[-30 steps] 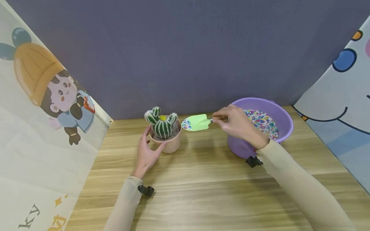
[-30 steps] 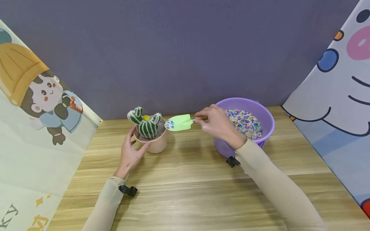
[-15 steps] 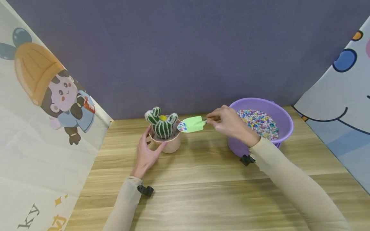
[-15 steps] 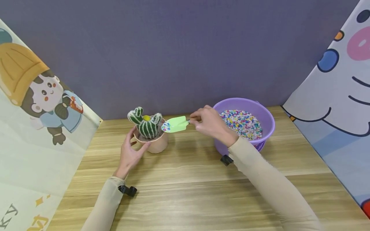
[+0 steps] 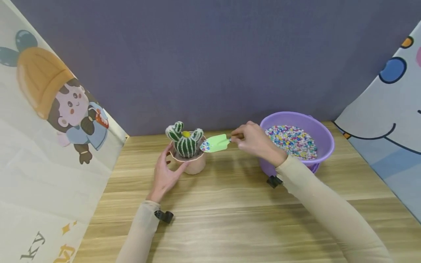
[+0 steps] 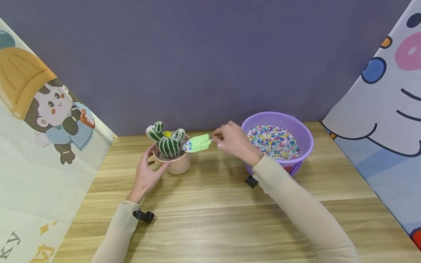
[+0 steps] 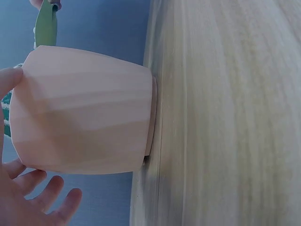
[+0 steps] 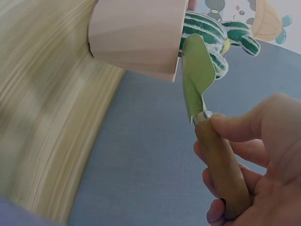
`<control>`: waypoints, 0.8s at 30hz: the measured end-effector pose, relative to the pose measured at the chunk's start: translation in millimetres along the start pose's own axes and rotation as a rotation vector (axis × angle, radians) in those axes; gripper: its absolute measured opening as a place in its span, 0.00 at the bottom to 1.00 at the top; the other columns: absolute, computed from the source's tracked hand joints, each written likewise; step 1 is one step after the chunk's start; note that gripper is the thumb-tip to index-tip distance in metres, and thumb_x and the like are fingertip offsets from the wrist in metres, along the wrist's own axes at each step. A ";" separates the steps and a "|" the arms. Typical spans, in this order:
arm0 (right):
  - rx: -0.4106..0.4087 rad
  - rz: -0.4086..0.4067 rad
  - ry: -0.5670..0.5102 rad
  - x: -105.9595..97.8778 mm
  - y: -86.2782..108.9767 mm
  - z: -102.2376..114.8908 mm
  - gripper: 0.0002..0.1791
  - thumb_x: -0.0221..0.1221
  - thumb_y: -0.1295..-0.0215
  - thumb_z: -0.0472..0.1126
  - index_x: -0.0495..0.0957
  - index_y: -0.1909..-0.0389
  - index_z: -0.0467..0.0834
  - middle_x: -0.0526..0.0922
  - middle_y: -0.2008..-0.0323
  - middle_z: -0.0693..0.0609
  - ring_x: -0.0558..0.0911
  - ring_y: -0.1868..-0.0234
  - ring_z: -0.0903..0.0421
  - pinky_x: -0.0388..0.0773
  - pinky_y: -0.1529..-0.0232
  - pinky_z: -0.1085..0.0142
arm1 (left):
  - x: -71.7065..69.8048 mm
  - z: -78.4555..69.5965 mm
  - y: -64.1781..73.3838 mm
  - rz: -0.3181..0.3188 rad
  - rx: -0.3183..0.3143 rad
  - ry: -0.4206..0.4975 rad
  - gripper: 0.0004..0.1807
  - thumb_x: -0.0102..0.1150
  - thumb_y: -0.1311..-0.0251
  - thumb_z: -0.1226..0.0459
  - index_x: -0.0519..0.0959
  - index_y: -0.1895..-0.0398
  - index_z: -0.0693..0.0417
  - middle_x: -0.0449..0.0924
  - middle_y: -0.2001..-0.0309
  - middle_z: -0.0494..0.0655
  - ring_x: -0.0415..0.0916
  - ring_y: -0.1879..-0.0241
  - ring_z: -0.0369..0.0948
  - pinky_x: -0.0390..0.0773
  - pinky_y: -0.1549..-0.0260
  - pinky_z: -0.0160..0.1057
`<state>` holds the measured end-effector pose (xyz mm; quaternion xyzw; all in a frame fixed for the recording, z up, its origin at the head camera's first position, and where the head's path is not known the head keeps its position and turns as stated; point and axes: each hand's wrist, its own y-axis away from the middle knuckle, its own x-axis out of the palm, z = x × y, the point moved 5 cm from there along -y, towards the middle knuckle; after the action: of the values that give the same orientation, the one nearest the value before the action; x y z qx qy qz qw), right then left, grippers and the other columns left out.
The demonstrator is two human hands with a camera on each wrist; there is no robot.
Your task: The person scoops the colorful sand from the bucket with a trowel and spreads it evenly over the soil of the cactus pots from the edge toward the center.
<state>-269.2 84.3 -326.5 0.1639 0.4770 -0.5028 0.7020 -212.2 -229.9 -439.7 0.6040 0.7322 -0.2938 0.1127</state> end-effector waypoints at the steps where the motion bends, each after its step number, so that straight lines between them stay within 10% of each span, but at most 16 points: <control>1: 0.000 0.000 0.007 0.6 -0.5 0.4 0.13 0.68 0.31 0.39 0.90 0.51 0.38 0.93 0.58 0.44 0.79 0.59 0.49 0.75 0.52 0.55 | 0.2 0.1 -0.1 0.005 -0.002 0.001 0.54 0.77 0.41 0.51 0.57 0.16 0.52 0.64 0.20 0.59 0.66 0.25 0.57 0.76 0.31 0.61; 24: -0.111 -0.039 0.179 -3.9 -13.0 21.9 0.10 0.69 0.35 0.35 0.92 0.55 0.38 0.94 0.56 0.43 0.80 0.62 0.45 0.78 0.57 0.55 | -2.2 -1.1 -3.7 -0.044 0.041 -0.019 0.52 0.81 0.47 0.52 0.65 0.23 0.58 0.71 0.27 0.59 0.70 0.30 0.56 0.77 0.34 0.59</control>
<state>-269.5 65.2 -309.3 0.1595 0.5681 -0.4723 0.6547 -215.0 -231.4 -436.6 0.5872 0.7380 -0.3168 0.1011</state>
